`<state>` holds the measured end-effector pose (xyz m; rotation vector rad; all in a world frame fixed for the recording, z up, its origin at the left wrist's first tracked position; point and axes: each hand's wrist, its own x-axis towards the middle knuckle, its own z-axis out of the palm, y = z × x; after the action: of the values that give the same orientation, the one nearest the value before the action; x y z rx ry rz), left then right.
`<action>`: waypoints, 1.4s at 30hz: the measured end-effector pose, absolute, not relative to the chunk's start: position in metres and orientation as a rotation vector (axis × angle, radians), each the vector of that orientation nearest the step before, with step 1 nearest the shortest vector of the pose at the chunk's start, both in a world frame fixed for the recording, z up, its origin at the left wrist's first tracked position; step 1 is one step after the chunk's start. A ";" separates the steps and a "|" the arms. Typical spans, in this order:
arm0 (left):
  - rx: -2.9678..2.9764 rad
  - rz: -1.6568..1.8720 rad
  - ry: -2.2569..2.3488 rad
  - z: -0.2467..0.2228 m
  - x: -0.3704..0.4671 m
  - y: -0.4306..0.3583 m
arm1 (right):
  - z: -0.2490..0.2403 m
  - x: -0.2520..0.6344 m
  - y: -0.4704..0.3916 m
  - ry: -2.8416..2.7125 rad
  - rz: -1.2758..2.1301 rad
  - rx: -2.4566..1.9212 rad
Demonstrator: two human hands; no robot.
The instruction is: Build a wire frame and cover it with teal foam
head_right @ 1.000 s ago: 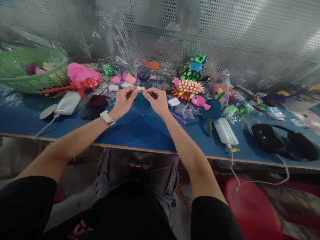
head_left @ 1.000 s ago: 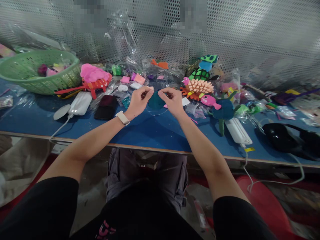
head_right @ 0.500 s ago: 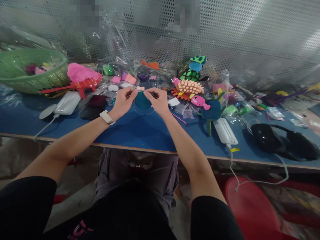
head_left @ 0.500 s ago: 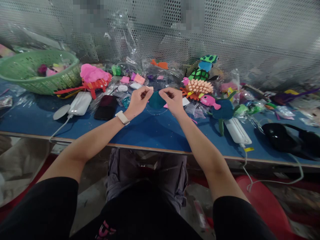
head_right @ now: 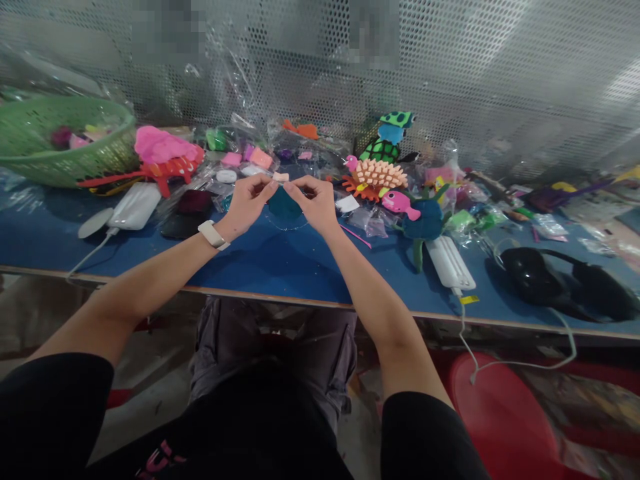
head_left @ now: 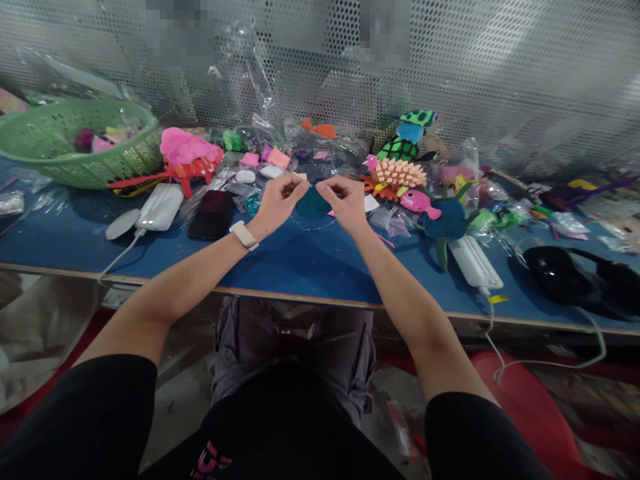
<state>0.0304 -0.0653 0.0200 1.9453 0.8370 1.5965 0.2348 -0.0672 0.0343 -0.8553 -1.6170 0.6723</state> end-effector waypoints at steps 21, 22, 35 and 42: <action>1.668 1.127 0.817 0.006 0.026 -0.062 | 0.015 0.251 -0.043 -1.612 0.908 -0.982; 1.649 1.129 0.825 0.006 0.026 -0.063 | 0.014 0.252 -0.042 -1.607 0.952 -0.985; 1.504 1.204 0.865 0.003 0.028 -0.059 | 0.014 0.258 -0.041 -1.548 1.224 -0.965; 1.497 1.203 0.853 0.003 0.027 -0.058 | 0.018 0.257 -0.044 -1.570 1.145 -0.952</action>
<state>0.0268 -0.0582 0.0033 1.4966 0.8525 1.2031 0.2568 -0.0444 0.0181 -0.9520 -1.5703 1.1448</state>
